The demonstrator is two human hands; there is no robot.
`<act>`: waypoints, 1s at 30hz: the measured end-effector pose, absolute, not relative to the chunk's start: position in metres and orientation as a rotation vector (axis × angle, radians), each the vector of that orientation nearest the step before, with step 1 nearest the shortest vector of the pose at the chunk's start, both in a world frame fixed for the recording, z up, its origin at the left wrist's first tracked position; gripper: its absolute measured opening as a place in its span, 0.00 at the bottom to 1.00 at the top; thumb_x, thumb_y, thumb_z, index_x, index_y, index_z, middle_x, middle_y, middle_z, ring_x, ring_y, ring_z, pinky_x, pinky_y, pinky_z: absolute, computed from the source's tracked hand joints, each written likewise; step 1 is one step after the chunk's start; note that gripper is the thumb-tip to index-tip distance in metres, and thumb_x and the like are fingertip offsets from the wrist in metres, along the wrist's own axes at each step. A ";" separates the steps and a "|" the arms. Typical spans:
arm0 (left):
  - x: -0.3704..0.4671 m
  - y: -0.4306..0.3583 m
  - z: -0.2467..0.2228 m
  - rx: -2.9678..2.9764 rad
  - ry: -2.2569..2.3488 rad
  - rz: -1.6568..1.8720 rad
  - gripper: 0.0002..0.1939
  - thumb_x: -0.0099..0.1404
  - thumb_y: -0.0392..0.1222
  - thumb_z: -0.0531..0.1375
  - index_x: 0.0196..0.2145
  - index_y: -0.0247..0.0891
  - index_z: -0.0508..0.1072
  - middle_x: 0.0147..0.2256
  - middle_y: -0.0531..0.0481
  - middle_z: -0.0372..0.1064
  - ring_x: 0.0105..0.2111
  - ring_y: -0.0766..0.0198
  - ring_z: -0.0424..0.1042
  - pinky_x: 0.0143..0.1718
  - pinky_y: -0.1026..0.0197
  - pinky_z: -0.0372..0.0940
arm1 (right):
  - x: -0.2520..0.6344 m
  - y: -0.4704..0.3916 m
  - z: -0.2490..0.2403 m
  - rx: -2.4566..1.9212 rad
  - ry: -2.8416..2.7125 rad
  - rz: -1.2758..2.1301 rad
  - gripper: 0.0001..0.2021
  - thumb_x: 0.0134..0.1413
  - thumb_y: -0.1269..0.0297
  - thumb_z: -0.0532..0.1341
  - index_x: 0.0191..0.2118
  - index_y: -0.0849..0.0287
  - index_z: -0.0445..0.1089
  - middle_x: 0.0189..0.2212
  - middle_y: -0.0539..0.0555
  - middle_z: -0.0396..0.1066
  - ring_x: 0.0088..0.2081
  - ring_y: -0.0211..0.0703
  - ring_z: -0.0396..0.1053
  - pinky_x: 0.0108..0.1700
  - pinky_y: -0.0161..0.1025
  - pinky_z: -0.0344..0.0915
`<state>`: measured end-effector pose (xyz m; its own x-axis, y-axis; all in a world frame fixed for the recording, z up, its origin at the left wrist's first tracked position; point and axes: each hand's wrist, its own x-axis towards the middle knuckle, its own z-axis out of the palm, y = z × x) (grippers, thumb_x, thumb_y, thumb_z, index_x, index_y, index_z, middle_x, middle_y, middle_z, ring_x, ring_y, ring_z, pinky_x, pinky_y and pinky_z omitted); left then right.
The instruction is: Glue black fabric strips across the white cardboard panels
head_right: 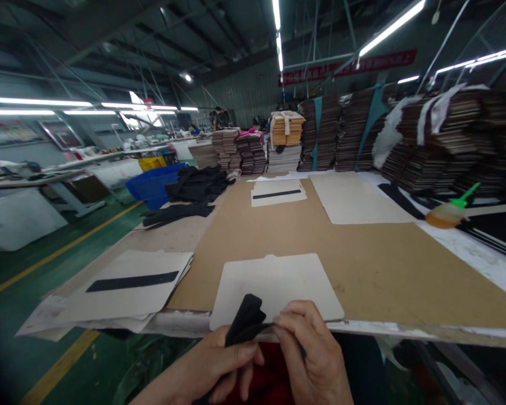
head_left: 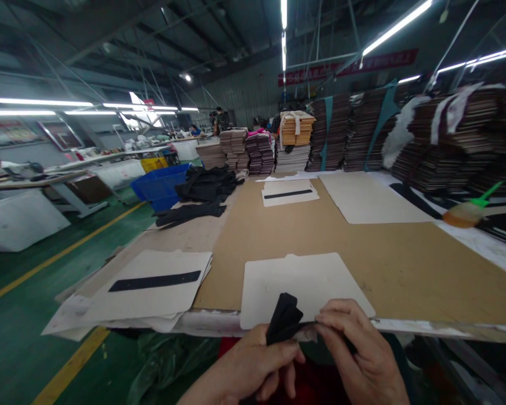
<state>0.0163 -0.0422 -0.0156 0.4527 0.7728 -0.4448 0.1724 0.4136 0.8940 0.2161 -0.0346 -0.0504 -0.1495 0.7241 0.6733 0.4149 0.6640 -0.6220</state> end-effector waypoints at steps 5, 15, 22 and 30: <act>0.009 -0.039 -0.024 1.040 1.020 0.601 0.32 0.60 0.68 0.55 0.40 0.32 0.71 0.15 0.60 0.60 0.10 0.76 0.46 0.13 0.67 0.42 | 0.222 -0.034 -0.048 -0.930 -1.732 0.441 0.05 0.63 0.68 0.57 0.38 0.53 0.70 0.35 0.53 0.70 0.36 0.41 0.71 0.37 0.33 0.70; 0.025 -0.038 -0.027 1.008 1.005 0.608 0.36 0.60 0.73 0.51 0.42 0.34 0.71 0.17 0.58 0.63 0.10 0.74 0.50 0.13 0.68 0.47 | 0.203 -0.027 -0.052 -1.048 -1.748 0.379 0.18 0.64 0.64 0.56 0.58 0.54 0.65 0.50 0.56 0.70 0.46 0.40 0.72 0.49 0.33 0.71; 0.016 -0.037 -0.034 0.870 1.076 0.746 0.30 0.59 0.68 0.56 0.32 0.33 0.70 0.15 0.58 0.60 0.10 0.77 0.45 0.13 0.68 0.42 | 0.219 -0.030 -0.058 -0.887 -1.740 0.373 0.12 0.61 0.69 0.58 0.46 0.53 0.76 0.34 0.55 0.70 0.34 0.40 0.72 0.31 0.32 0.71; -0.029 -0.044 0.002 1.253 1.264 0.528 0.21 0.45 0.44 0.70 0.38 0.37 0.75 0.29 0.56 0.70 0.25 0.69 0.63 0.26 0.67 0.55 | 0.258 -0.041 -0.057 -1.028 -1.502 1.435 0.16 0.60 0.50 0.58 0.45 0.52 0.76 0.28 0.53 0.75 0.25 0.41 0.70 0.28 0.35 0.69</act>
<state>-0.0294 -0.0441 0.0018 0.3024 0.8618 -0.4072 0.3162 0.3123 0.8958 0.2583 -0.0408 -0.0568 -0.3492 0.9369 0.0146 0.0286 0.0263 -0.9992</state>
